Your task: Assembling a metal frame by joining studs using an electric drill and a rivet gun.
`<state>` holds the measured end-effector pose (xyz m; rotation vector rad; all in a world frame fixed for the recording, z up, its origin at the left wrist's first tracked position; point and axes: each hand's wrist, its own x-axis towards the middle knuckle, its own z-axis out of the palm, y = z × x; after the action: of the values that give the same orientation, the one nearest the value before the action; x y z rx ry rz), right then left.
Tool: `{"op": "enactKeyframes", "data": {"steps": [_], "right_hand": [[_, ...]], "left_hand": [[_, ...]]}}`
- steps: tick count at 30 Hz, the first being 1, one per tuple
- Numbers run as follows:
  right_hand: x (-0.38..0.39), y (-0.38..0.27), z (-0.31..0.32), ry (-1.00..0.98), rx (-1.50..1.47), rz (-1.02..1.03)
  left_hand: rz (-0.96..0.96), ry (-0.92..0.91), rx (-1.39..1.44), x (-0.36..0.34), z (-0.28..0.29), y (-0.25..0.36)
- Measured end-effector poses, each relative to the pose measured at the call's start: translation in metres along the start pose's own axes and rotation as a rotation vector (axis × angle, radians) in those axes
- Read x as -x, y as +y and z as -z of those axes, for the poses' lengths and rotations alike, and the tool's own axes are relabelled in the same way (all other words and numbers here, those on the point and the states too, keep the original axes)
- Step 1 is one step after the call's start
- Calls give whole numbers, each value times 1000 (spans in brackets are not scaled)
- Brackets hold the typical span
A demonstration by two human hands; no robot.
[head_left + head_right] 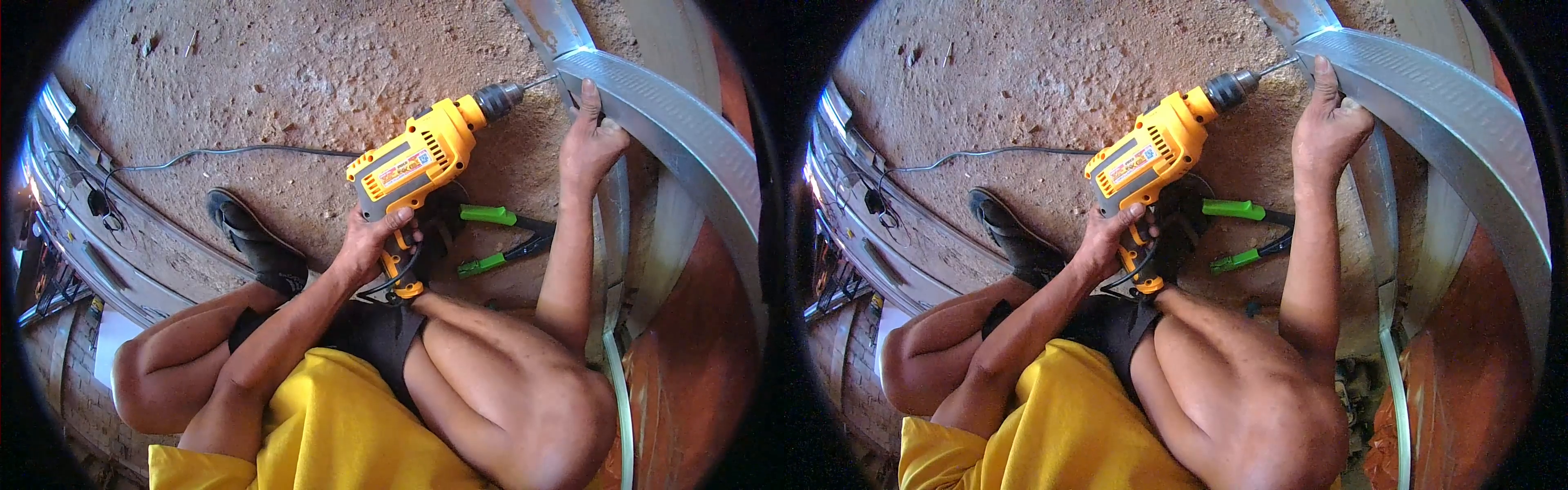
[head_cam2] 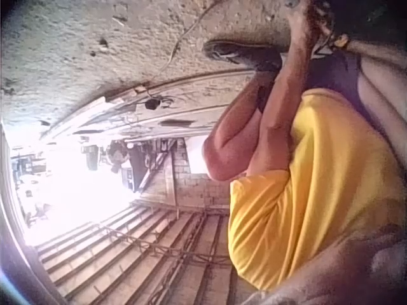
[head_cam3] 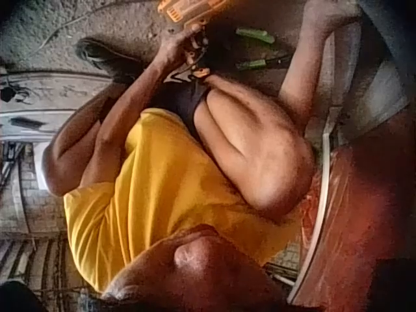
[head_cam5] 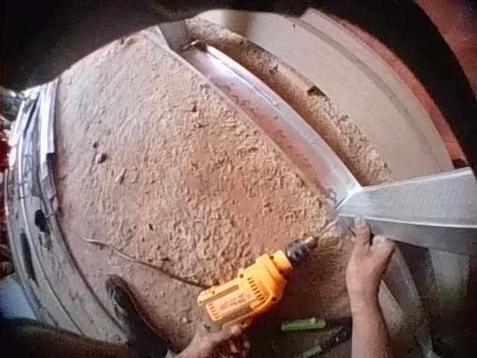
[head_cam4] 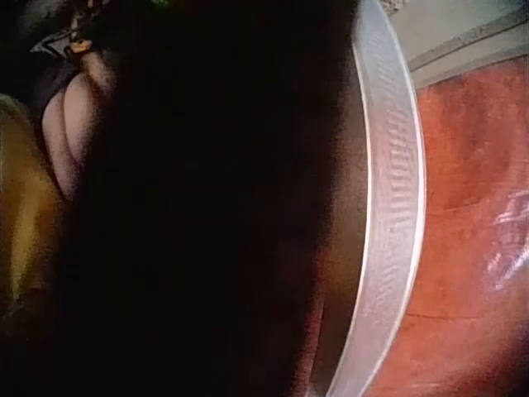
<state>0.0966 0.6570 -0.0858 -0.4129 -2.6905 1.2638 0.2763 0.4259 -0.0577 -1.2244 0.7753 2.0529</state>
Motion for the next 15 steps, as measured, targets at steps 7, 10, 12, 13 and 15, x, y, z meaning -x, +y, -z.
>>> {"op": "enactKeyframes", "data": {"steps": [7, 10, 12, 13, 15], "right_hand": [[4, -2, -5, 93, -39, -13], [2, -1, 5, 67, 5, 1], [4, 3, 1, 15, 19, -37], [3, 3, -1, 25, -9, -3], [3, 3, -2, 38, -39, 33]], "left_hand": [[42, 6, 10, -2, -10, 5], [47, -22, -6, -4, -14, 3], [40, -5, -16, -3, -11, 3], [48, -3, -12, -3, -10, 2], [54, -3, -9, -2, -10, 3]]}}
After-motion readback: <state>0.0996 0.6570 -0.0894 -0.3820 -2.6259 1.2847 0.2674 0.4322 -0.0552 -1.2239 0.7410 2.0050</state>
